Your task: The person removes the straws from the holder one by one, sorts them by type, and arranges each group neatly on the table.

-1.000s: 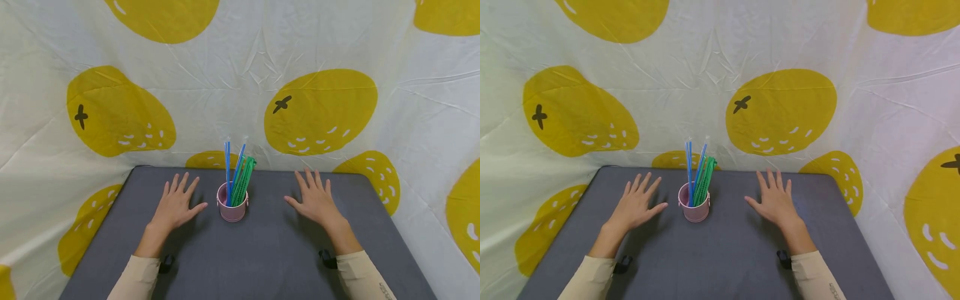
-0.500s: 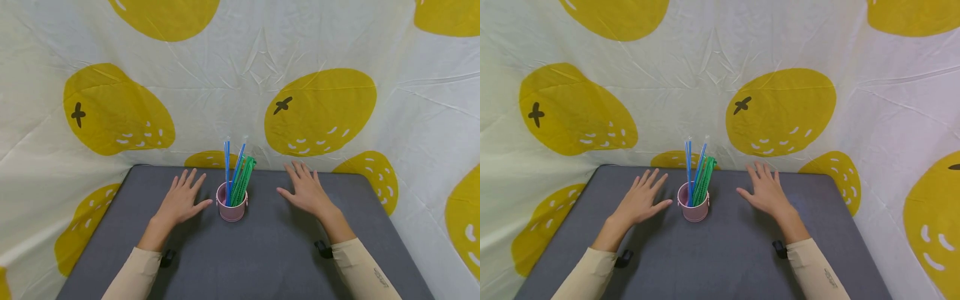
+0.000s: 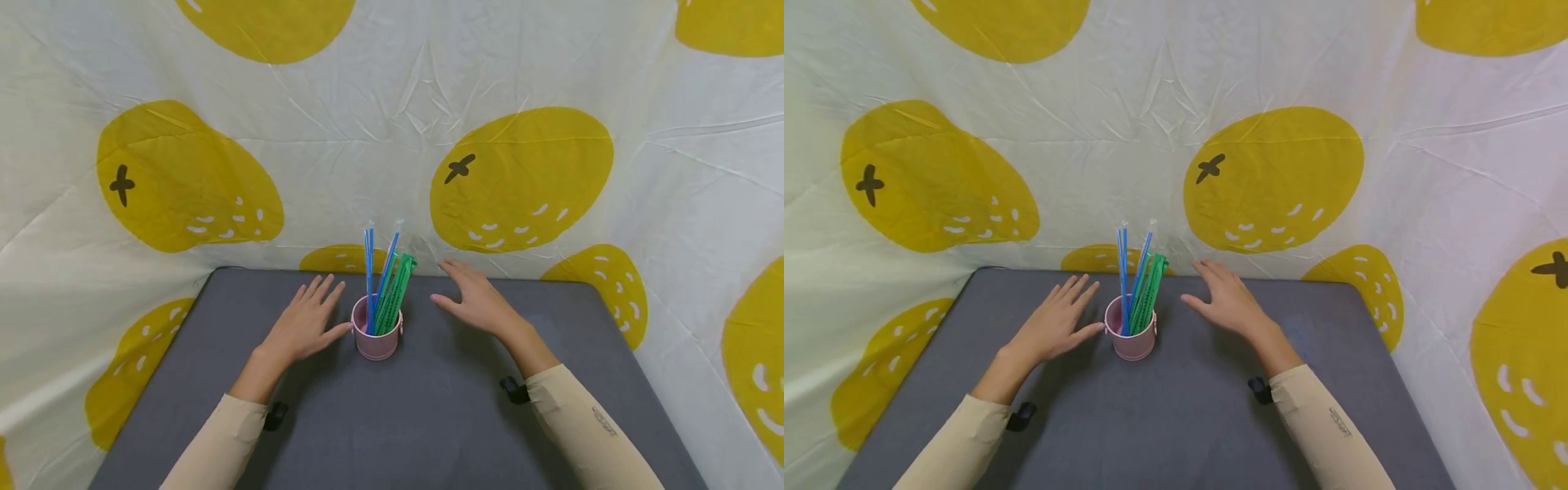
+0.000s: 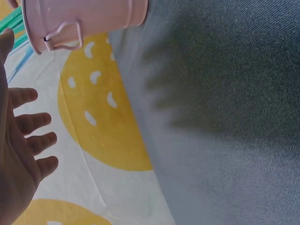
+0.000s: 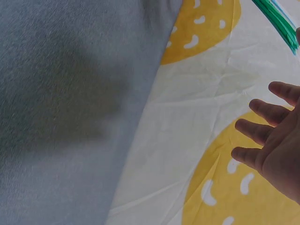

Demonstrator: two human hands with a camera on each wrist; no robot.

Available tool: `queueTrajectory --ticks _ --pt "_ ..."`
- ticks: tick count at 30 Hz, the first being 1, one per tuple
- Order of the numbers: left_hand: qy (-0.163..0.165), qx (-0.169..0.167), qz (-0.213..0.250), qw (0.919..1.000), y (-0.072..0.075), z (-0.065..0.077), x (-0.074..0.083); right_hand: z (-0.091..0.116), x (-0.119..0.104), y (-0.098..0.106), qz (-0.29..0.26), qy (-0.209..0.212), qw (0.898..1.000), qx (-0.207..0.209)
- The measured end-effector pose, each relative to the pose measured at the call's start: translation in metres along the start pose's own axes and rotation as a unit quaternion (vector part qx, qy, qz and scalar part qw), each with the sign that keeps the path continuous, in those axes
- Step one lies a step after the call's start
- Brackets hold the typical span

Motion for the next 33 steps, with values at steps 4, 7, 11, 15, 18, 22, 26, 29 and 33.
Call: queueTrajectory --ticks 4,7,11,15,18,22,26,29,33 --pt "-0.014 0.001 0.014 0.9998 -0.002 -0.001 0.005 -0.010 -0.005 -0.007 -0.041 0.000 0.999 -0.025" --pt "-0.027 0.005 0.045 0.9986 -0.004 -0.002 0.011 -0.018 -0.007 -0.013 -0.068 -0.004 0.997 -0.041" --pt "-0.028 0.003 0.096 0.9949 -0.007 -0.003 0.015 -0.025 -0.011 -0.020 -0.095 -0.010 0.994 -0.051" --pt "-0.010 -0.008 0.143 0.9896 -0.013 -0.007 0.016 -0.030 -0.017 -0.027 -0.130 -0.022 0.990 -0.048" --pt "0.003 -0.021 0.190 0.9815 -0.019 -0.009 0.017 -0.033 -0.023 -0.033 -0.172 -0.027 0.984 -0.042" --pt "0.014 -0.025 0.254 0.9669 -0.028 -0.013 0.019 -0.034 -0.029 -0.040 -0.219 -0.047 0.974 -0.030" --pt "0.017 -0.005 0.301 0.9534 -0.033 -0.017 0.021 -0.033 -0.032 -0.043 -0.237 -0.078 0.968 -0.002" --pt "0.017 0.013 0.341 0.9397 -0.036 -0.019 0.022 -0.033 -0.035 -0.045 -0.248 -0.094 0.964 0.018" --pt "0.025 0.029 0.400 0.9157 -0.042 -0.020 0.022 -0.031 -0.038 -0.050 -0.252 -0.104 0.962 0.035"
Point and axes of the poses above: each hand's wrist, its own z-axis away from the middle knuckle, its own y-axis out of the back of the hand, x = y × z, the point moved 6 cm from there along -z, towards the middle knuckle, and after that the axes turned 2 degrees about z, right-handed, at the moved point
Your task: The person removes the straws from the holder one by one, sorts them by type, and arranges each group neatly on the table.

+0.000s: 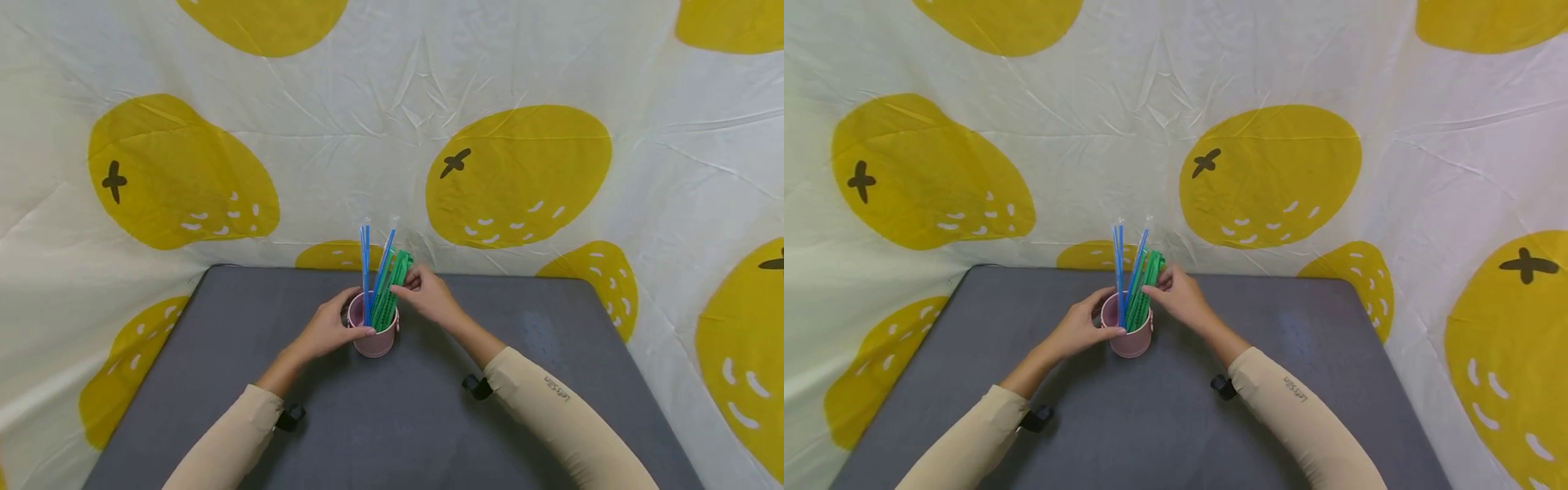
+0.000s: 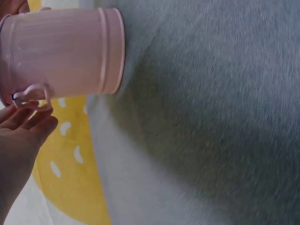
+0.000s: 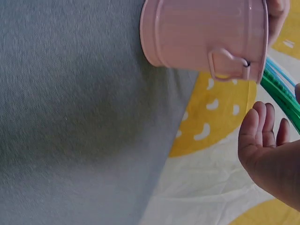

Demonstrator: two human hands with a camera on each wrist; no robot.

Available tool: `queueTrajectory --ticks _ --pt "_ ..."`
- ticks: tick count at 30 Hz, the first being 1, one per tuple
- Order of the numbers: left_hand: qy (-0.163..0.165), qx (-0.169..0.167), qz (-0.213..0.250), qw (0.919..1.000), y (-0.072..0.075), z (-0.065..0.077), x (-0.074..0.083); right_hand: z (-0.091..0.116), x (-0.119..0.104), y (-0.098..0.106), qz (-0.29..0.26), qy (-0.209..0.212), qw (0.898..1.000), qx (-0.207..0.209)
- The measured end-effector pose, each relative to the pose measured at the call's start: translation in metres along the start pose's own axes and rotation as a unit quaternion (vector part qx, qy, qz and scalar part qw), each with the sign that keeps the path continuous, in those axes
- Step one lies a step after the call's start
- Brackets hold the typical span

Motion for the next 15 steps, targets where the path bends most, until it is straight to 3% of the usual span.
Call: queueTrajectory --ticks 4,15 --pt "0.003 0.012 0.041 0.9991 -0.003 0.001 -0.005 0.000 0.000 -0.005 -0.005 0.004 1.000 0.015" --pt "-0.020 0.022 0.099 0.9946 -0.007 0.002 -0.009 0.003 0.002 -0.013 -0.023 0.025 0.999 0.037"
Point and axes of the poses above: each hand's wrist, its own z-axis away from the middle knuckle, its own y-axis out of the back of the hand, x = y × z, the point moved 6 cm from there along -z, towards the middle knuckle, and after that the axes turned 2 degrees about z, right-handed, at the moved point
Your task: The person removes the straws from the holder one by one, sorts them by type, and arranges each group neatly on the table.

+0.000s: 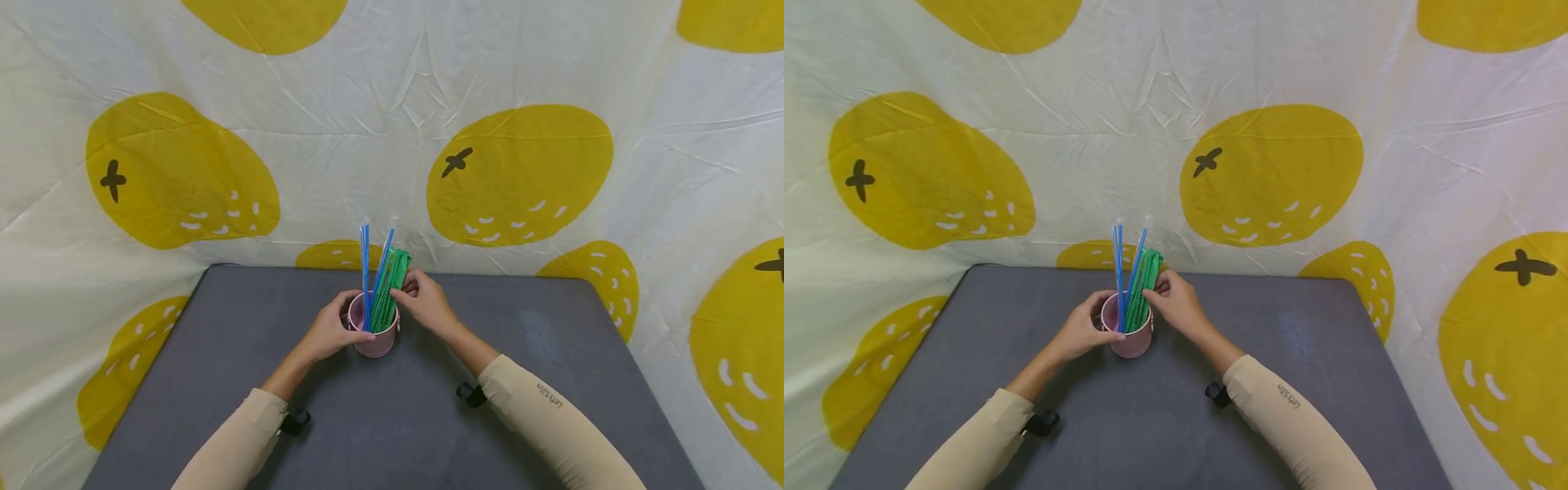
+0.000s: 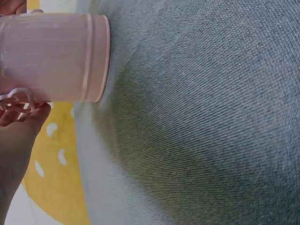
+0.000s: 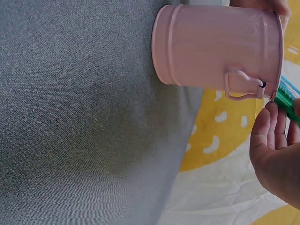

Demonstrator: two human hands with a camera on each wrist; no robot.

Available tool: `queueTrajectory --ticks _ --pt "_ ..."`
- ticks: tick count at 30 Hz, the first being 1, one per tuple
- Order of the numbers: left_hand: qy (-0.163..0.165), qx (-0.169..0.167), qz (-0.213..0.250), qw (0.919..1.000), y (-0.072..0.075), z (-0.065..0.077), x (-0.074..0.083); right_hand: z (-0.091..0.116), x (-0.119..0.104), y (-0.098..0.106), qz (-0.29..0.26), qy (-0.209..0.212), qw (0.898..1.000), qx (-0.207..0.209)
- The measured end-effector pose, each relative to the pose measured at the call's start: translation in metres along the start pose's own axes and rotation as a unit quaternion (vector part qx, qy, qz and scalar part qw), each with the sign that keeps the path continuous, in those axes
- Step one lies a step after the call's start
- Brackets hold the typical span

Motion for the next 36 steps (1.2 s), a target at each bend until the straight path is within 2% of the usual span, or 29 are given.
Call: queueTrajectory --ticks 12,18,28,36 --pt "-0.004 -0.002 0.008 1.0000 -0.003 0.001 -0.014 0.000 0.002 0.002 -0.014 0.019 1.000 0.012" --pt "-0.005 0.009 0.016 0.9998 -0.001 0.003 -0.011 0.001 -0.001 0.003 -0.024 0.023 0.999 0.014" --pt "-0.029 0.024 0.025 0.9990 0.002 0.005 -0.006 0.002 -0.007 0.006 -0.042 0.031 0.998 0.026" --pt "-0.027 0.025 0.036 0.9987 0.003 0.006 -0.006 0.002 -0.012 0.011 -0.121 0.035 0.992 0.023"
Point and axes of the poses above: each hand's wrist, its own z-axis away from the middle knuckle, its own y-axis out of the back of the hand, x = y × z, the point moved 6 cm from there along -z, towards the middle knuckle, and after that the axes turned 2 degrees about z, right-handed, at the moved point
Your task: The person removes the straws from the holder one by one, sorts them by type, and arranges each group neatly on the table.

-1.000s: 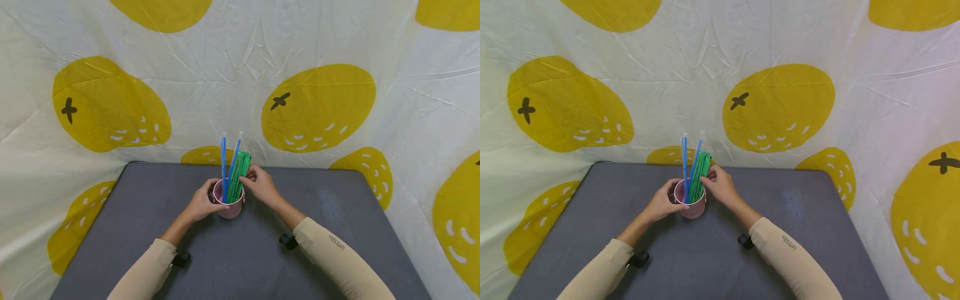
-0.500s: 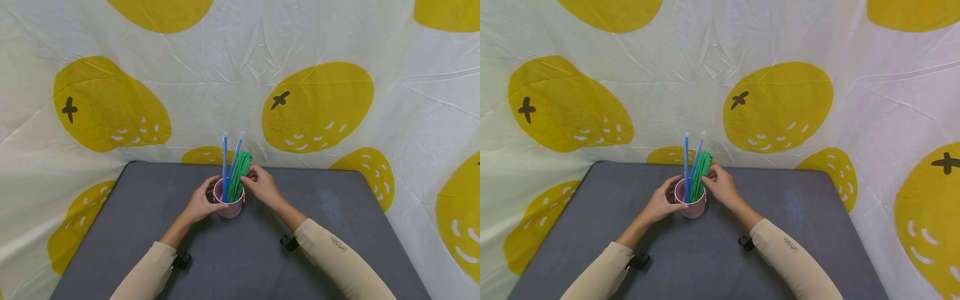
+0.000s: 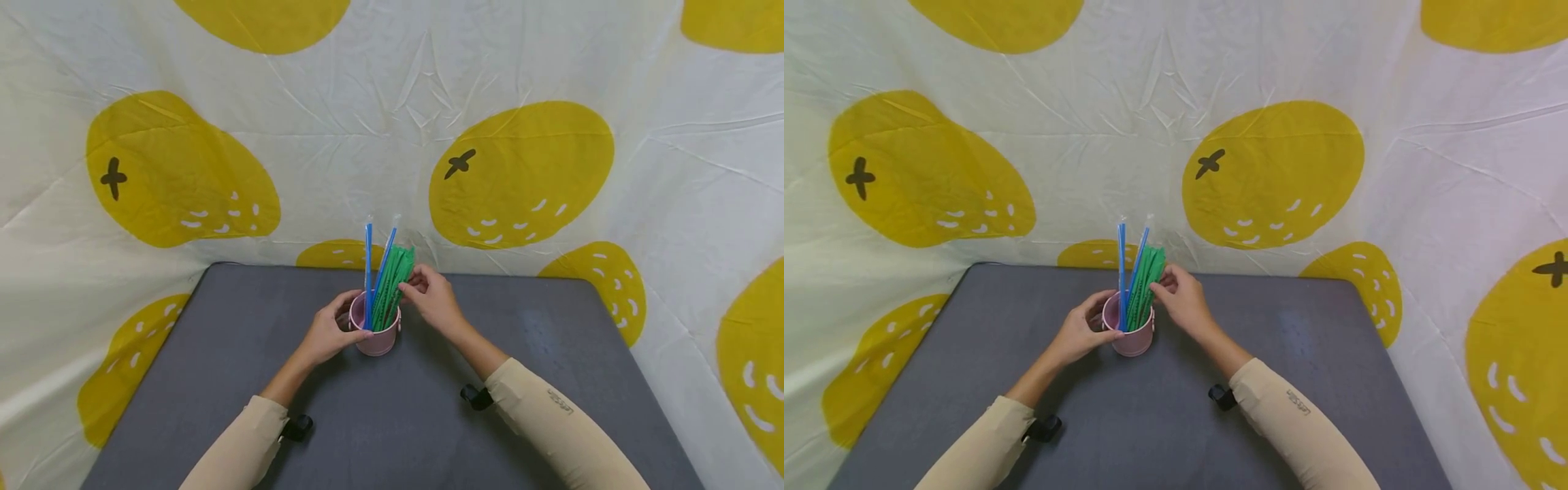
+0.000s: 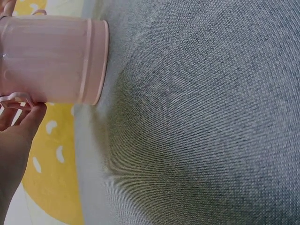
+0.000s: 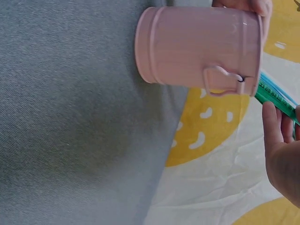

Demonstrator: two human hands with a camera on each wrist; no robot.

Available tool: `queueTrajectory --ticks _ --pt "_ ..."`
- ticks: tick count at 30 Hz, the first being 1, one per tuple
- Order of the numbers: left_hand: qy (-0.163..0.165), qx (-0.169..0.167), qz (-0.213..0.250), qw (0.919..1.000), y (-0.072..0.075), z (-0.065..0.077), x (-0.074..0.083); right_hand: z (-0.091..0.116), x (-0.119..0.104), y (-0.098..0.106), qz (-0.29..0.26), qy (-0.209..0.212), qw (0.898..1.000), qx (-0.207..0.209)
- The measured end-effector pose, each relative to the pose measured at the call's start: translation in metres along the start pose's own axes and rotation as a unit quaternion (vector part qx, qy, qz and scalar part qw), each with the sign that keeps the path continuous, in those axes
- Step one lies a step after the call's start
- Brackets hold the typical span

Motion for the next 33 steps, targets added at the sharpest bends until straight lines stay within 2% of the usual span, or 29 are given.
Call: queueTrajectory --ticks 10,19,25,33 --pt "0.008 -0.004 0.006 0.9999 0.001 0.000 -0.001 -0.004 -0.024 0.019 -0.023 0.023 0.999 0.011" --pt "0.018 -0.001 0.010 0.9998 0.002 -0.002 -0.002 -0.013 -0.048 0.047 -0.042 0.043 0.998 0.031" --pt "0.017 -0.006 0.010 0.9998 0.001 -0.001 0.000 -0.011 -0.063 0.066 -0.070 0.052 0.995 0.046" --pt "0.016 -0.005 0.014 0.9998 0.000 0.000 0.001 -0.012 -0.066 0.092 -0.073 0.059 0.993 0.065"
Point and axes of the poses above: each hand's wrist, its own z-axis away from the middle knuckle, its own y-axis out of the back of the hand, x = y × z, the point moved 6 cm from there along -z, towards the middle knuckle, and after that the axes turned 2 degrees about z, right-handed, at the moved point
